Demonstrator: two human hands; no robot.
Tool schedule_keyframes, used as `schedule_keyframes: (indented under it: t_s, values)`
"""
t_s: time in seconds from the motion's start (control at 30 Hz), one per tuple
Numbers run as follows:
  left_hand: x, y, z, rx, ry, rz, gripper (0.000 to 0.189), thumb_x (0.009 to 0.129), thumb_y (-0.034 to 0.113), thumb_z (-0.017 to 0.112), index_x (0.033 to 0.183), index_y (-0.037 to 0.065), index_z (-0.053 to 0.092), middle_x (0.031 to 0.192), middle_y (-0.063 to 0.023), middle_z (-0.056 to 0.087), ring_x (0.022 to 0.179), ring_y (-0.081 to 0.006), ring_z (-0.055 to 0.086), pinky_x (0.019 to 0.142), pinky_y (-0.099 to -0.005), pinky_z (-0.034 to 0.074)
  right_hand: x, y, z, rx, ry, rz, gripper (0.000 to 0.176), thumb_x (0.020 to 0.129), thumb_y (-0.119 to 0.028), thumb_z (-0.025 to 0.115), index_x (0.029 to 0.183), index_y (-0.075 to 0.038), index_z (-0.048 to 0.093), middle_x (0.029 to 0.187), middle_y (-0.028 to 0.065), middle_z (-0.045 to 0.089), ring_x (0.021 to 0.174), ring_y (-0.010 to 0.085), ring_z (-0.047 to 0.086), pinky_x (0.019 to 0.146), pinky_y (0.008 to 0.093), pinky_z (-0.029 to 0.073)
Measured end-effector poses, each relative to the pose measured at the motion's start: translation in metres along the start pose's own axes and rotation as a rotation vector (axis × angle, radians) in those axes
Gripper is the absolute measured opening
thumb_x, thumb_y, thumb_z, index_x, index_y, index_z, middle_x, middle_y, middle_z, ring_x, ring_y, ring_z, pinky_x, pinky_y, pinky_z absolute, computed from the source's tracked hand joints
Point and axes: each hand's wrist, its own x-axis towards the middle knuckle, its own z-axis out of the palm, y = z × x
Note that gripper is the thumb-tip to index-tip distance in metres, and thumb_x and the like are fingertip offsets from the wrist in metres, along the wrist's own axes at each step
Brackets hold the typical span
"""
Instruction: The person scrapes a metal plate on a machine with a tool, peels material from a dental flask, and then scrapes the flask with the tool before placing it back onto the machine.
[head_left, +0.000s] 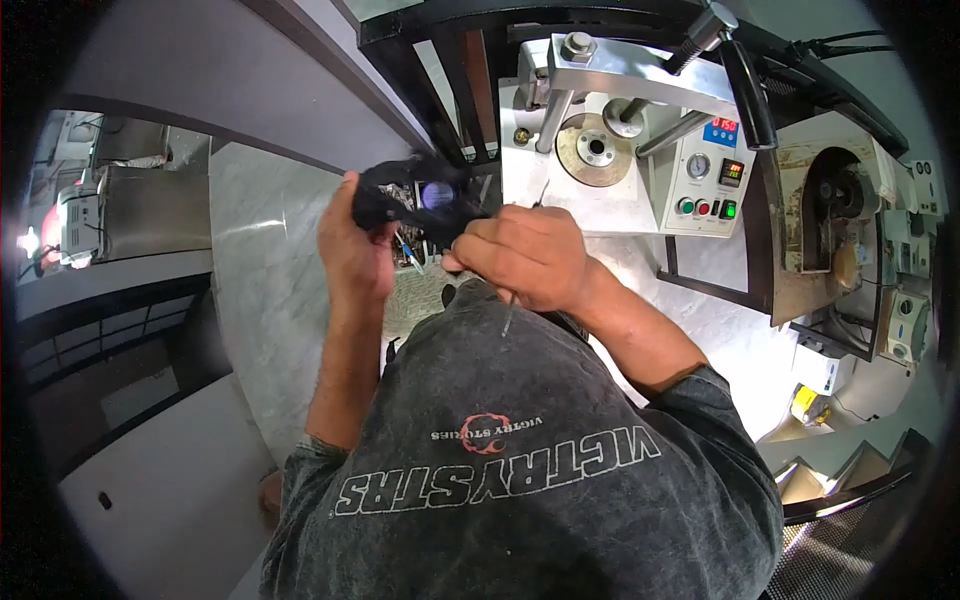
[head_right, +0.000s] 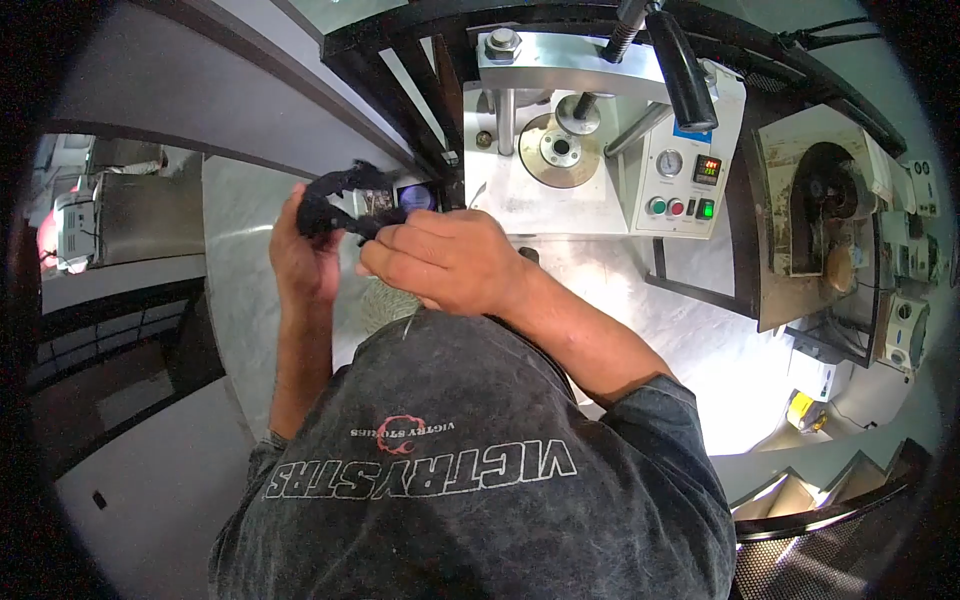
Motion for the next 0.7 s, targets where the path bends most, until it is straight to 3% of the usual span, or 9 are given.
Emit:
schedule_keyframes:
  t_s: [0.07,0.17,0.23,0.37,0.5,0.6,0.63,0.67,0.7]
  values:
    - [-0.005,0.013,0.010,0.013,-0.014,0.008,0.022,0.096,0.028,0.061,0.099,0.006,0.066,0.090,-0.0039,0.068,0.080,-0.0122,0.066,0.058,-0.0275,0.051,0.002,-0.005,-0.001,0.079,0.045,0.149,0.019,0.077,-0.019,0.069,0.092,-0.009,0.064,0.084,0.0048,0.065,0.068,0.0204,0.064,0.052,0.0296,0.050]
    - [-0.010,0.017,0.010,-0.079,-0.032,-0.064,0.023,0.096,0.026,0.061,0.106,0.006,0.065,0.096,-0.0060,0.069,0.087,-0.0161,0.067,0.071,-0.0324,0.056,-0.006,0.011,-0.013,0.136,-0.093,0.393,0.016,0.081,-0.015,0.068,0.094,-0.008,0.064,0.085,0.0078,0.065,0.072,0.0243,0.065,0.059,0.0349,0.052]
    - [-0.014,0.021,0.017,-0.118,-0.054,-0.073,0.022,0.095,0.027,0.061,0.102,0.006,0.065,0.093,-0.0048,0.069,0.082,-0.0158,0.067,0.066,-0.0299,0.054,-0.013,0.019,-0.017,0.131,-0.246,0.594,0.024,0.081,-0.011,0.063,0.105,-0.009,0.065,0.094,0.0084,0.066,0.079,0.0286,0.067,0.067,0.0382,0.054]
    - [-0.018,0.024,0.016,-0.160,-0.107,-0.210,0.021,0.096,0.027,0.059,0.099,0.008,0.066,0.093,-0.0047,0.070,0.081,-0.0162,0.066,0.061,-0.0309,0.051,-0.015,0.019,-0.017,0.249,-0.320,0.712,0.037,0.083,-0.018,0.069,0.119,-0.010,0.064,0.106,0.0080,0.064,0.086,0.0260,0.068,0.074,0.0361,0.056]
    - [-0.027,0.034,0.026,-0.283,-0.266,-0.271,0.021,0.095,0.028,0.059,0.097,0.009,0.067,0.092,-0.0049,0.070,0.079,-0.0164,0.066,0.058,-0.0299,0.049,0.005,0.009,-0.001,0.403,-0.137,0.692,0.043,0.082,-0.035,0.077,0.116,-0.010,0.066,0.107,0.0075,0.065,0.100,0.0246,0.066,0.082,0.0326,0.054]
    - [-0.034,0.040,0.033,-0.278,-0.199,-0.241,0.021,0.095,0.029,0.059,0.097,0.010,0.067,0.092,-0.0055,0.070,0.079,-0.0176,0.066,0.057,-0.0289,0.048,0.001,0.021,0.007,0.390,-0.297,0.578,0.042,0.081,-0.035,0.079,0.110,-0.006,0.068,0.110,0.0086,0.065,0.103,0.0269,0.065,0.083,0.0322,0.054]
    - [-0.033,0.040,0.031,-0.285,-0.207,-0.226,0.023,0.095,0.030,0.059,0.098,0.010,0.067,0.092,-0.0057,0.071,0.079,-0.0184,0.066,0.058,-0.0292,0.048,-0.002,0.023,0.012,0.420,-0.300,0.580,0.037,0.084,-0.034,0.078,0.104,-0.005,0.069,0.101,0.0070,0.067,0.094,0.0202,0.066,0.077,0.0293,0.052]
    - [-0.032,0.040,0.029,-0.293,-0.212,-0.211,0.024,0.095,0.032,0.058,0.098,0.009,0.067,0.092,-0.0058,0.071,0.079,-0.0193,0.066,0.060,-0.0295,0.049,-0.004,0.024,0.012,0.423,-0.303,0.576,0.037,0.084,-0.034,0.078,0.104,-0.005,0.069,0.101,0.0070,0.067,0.094,0.0202,0.066,0.077,0.0293,0.052]
    - [-0.029,0.041,0.025,-0.295,-0.209,-0.207,0.024,0.095,0.032,0.058,0.098,0.009,0.067,0.092,-0.0058,0.071,0.079,-0.0193,0.066,0.060,-0.0295,0.049,-0.004,0.023,0.009,0.586,-0.341,0.741,0.033,0.086,-0.033,0.076,0.102,-0.005,0.069,0.094,0.0043,0.067,0.089,0.0154,0.064,0.075,0.0277,0.050]
